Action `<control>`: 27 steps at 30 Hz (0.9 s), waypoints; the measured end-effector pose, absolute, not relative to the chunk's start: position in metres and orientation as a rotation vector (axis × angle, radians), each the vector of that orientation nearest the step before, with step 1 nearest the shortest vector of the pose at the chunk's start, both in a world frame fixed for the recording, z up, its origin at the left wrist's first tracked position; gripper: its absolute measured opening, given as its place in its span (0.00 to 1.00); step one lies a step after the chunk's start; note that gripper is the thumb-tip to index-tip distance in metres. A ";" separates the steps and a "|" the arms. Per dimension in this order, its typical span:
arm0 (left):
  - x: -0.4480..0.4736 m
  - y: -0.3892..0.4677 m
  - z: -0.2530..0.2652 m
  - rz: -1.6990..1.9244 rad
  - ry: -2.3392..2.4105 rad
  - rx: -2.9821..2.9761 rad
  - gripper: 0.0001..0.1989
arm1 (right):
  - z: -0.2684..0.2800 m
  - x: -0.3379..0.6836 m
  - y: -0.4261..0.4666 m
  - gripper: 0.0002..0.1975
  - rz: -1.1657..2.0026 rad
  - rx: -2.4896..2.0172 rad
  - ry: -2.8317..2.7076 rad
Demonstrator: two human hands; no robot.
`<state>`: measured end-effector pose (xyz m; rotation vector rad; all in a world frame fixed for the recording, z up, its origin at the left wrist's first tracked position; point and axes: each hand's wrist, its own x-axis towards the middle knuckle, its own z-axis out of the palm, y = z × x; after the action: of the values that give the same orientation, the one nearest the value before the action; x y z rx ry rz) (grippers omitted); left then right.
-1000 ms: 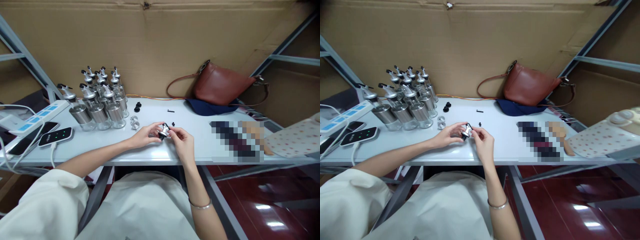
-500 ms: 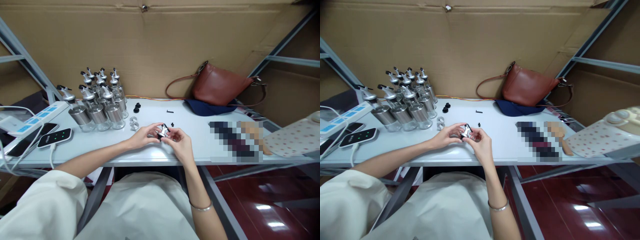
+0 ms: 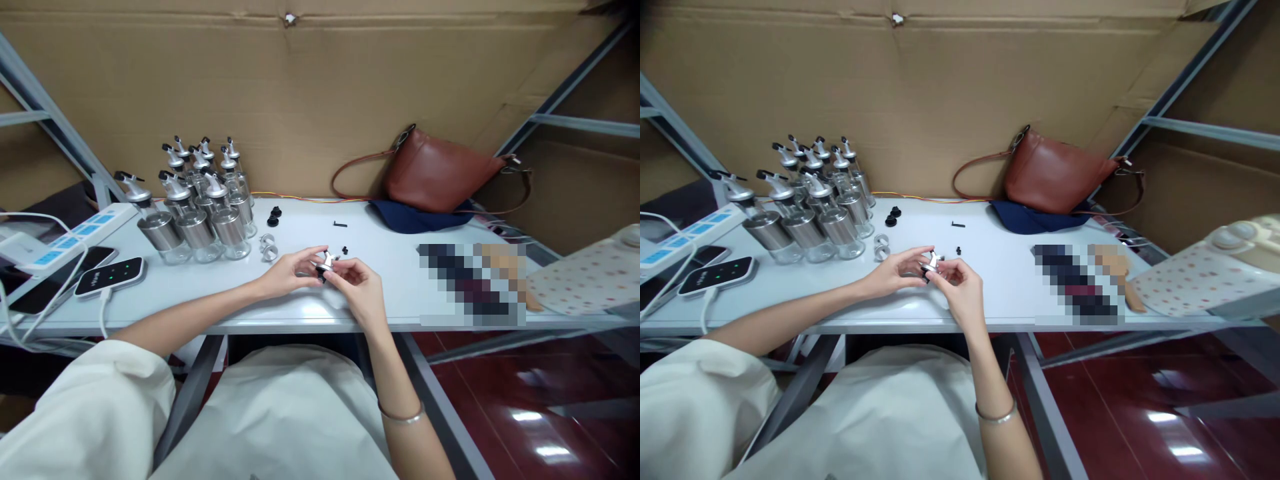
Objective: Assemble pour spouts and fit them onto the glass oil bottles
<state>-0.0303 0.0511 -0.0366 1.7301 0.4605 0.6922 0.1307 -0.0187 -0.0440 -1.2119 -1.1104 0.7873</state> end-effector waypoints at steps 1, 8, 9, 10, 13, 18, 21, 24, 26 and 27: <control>-0.030 0.051 -0.036 0.686 0.459 1.732 0.34 | -0.044 0.130 -0.019 0.15 0.787 -1.213 -1.118; -0.029 0.055 -0.038 0.780 0.531 1.654 0.34 | -0.048 0.137 -0.017 0.13 0.560 -1.317 -1.073; -0.029 0.057 -0.038 0.805 0.550 1.626 0.34 | -0.051 0.138 -0.016 0.13 0.468 -1.371 -1.111; -0.028 0.058 -0.039 0.826 0.569 1.598 0.35 | -0.053 0.139 -0.015 0.14 0.377 -1.429 -1.184; -0.027 0.062 -0.040 0.869 0.613 1.542 0.33 | -0.059 0.137 -0.012 0.17 0.162 -1.573 -1.488; -0.027 0.063 -0.040 0.853 0.602 1.562 0.32 | -0.059 0.133 -0.012 0.13 0.078 -1.694 -1.648; -0.028 0.060 -0.039 0.814 0.574 1.614 0.33 | -0.056 0.134 -0.013 0.10 0.157 -1.642 -1.570; -0.029 0.057 -0.038 0.760 0.519 1.685 0.32 | -0.055 0.137 -0.014 0.08 0.344 -1.532 -1.370; -0.030 0.054 -0.038 0.712 0.480 1.739 0.34 | -0.053 0.139 -0.015 0.09 0.489 -1.431 -1.218; -0.030 0.054 -0.038 0.686 0.462 1.764 0.35 | -0.053 0.139 -0.015 0.10 0.559 -1.376 -1.159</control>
<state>-0.0303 0.0536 -0.0383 1.7642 0.4615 0.6863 0.1393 -0.0152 -0.0525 -1.3757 -1.1590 0.5587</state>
